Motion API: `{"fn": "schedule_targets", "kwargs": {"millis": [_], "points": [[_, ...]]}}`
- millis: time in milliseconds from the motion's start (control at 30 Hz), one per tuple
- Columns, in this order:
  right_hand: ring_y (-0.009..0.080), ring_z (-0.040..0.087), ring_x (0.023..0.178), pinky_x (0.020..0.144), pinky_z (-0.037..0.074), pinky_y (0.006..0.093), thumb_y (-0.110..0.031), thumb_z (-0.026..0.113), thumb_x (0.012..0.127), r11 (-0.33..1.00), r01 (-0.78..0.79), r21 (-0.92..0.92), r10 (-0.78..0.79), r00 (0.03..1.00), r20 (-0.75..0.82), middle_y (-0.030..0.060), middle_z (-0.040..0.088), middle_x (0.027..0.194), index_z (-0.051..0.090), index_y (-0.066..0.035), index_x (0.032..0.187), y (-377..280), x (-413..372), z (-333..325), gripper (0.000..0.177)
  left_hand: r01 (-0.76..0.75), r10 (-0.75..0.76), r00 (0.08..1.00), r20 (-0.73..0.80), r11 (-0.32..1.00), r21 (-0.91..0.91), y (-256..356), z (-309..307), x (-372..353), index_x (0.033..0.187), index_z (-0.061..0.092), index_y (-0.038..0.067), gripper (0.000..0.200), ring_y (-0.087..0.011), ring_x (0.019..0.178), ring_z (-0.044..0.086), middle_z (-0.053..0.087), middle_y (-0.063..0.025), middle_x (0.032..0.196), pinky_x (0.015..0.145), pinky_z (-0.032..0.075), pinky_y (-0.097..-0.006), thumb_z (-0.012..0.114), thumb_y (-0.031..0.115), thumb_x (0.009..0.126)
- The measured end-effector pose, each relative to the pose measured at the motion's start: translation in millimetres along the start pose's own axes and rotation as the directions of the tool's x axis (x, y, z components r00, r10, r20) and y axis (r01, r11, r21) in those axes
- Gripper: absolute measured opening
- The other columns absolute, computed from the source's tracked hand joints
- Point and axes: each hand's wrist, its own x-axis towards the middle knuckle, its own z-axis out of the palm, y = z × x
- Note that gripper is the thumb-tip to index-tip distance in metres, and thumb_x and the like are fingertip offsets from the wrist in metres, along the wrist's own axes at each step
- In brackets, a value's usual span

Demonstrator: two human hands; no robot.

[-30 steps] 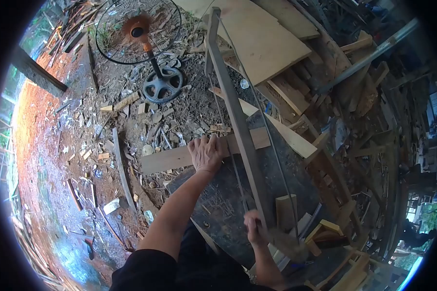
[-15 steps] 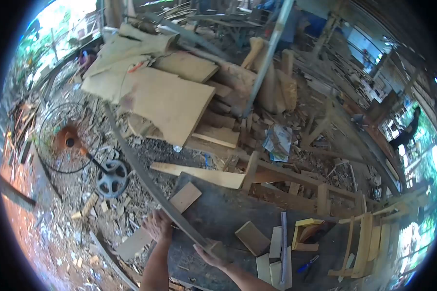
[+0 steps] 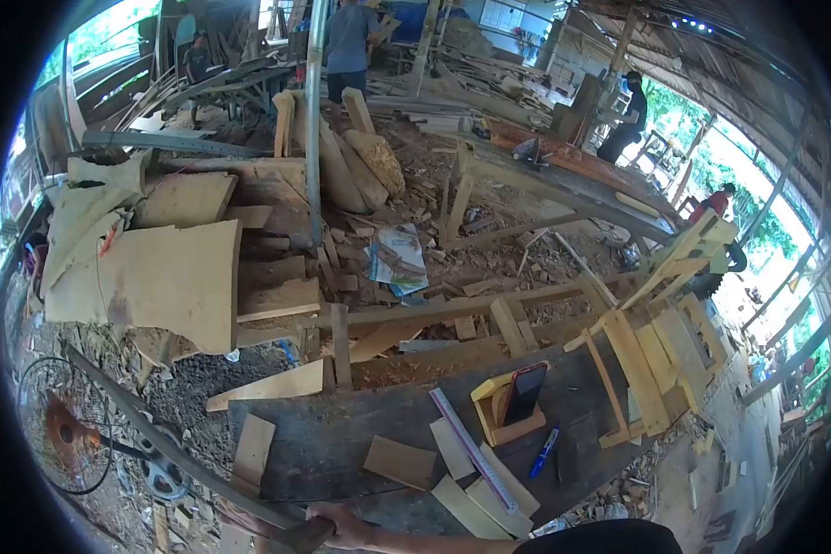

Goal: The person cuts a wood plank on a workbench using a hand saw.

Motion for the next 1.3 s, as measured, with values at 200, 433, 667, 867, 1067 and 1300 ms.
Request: {"fn": "schedule_targets", "kwargs": {"millis": [200,433,667,867,1067,1300], "points": [[0.035,0.06,0.085,0.073,0.047,0.0405,-0.006,0.076,0.073,0.865,0.502,-0.021,-0.489,0.831,-0.264,0.0097,0.061,0.092,0.056,-0.007,0.099,15.7,-9.4,13.3,0.033,0.058,-0.055,0.997,0.062,0.997,-0.043,26.6,-30.9,5.4,0.112,0.064,0.009,0.033,-0.0343,0.09,0.062,0.067,-0.0156,0.095,0.091,0.043,-0.048,0.049,0.036,0.101],[0.0271,0.062,0.083,0.073,0.047,0.0372,-0.008,0.078,0.075,0.856,0.502,0.128,-0.45,0.843,-0.297,0.0087,0.062,0.09,0.059,-0.007,0.098,5.7,0.1,9.9,0.03,-0.217,0.133,0.936,-0.326,0.948,-0.234,-62.5,70.2,-8.5,0.118,0.06,0.004,0.047,-0.0383,0.108,0.056,0.062,-0.0189,0.115,0.094,0.04,-0.0518,0.041,0.044,0.102],[0.022,0.059,0.073,0.066,0.045,0.0353,-0.003,0.081,0.071,0.855,0.513,0.075,-0.467,0.825,-0.32,0.007,0.061,0.08,0.061,-0.006,0.083,-5.7,12.2,-12.0,0.023,0.158,-0.166,0.985,-0.052,0.978,-0.134,-19.5,40.4,-10.9,0.111,0.064,0.007,0.039,-0.0332,0.104,0.056,0.062,-0.0142,0.109,0.094,0.037,-0.0521,0.054,0.041,0.095],[0.0309,0.057,0.063,0.059,0.046,0.0386,-0.006,0.078,0.076,0.828,0.552,-0.1,-0.561,0.813,-0.159,0.0087,0.058,0.069,0.057,-0.01,0.071,-23.6,20.5,-21.7,0.023,0.272,-0.297,0.949,-0.102,0.94,-0.206,16.0,10.0,3.0,0.091,0.064,0.014,0.022,-0.0344,0.089,0.06,0.063,-0.0129,0.085,0.089,0.035,-0.0507,0.055,0.033,0.098],[0.0201,0.058,0.066,0.06,0.044,0.0326,-0.006,0.075,0.08,0.882,0.188,0.432,-0.18,0.982,-0.06,0.0081,0.06,0.072,0.062,-0.006,0.079,27.3,5.1,-34.2,0.014,0.127,-0.144,0.97,-0.194,0.987,-0.095,16.6,-13.9,1.2,0.092,0.069,0.017,0.016,-0.0277,0.1,0.057,0.062,-0.0087,0.088,0.097,0.034,-0.0432,0.057,0.028,0.091],[0.0163,0.055,0.076,0.069,0.045,0.0287,-0.017,0.054,0.101,0.939,0.345,0.016,-0.343,0.937,-0.071,0.0071,0.056,0.082,0.054,-0.003,0.09,25.0,-55.7,-50.8,0.018,0.264,-0.272,0.962,-0.017,0.944,-0.196,26.6,-31.8,10.6,0.087,0.069,0.014,0.023,-0.0293,0.096,0.058,0.063,-0.0093,0.088,0.097,0.035,-0.0452,0.056,0.032,0.093]]}}
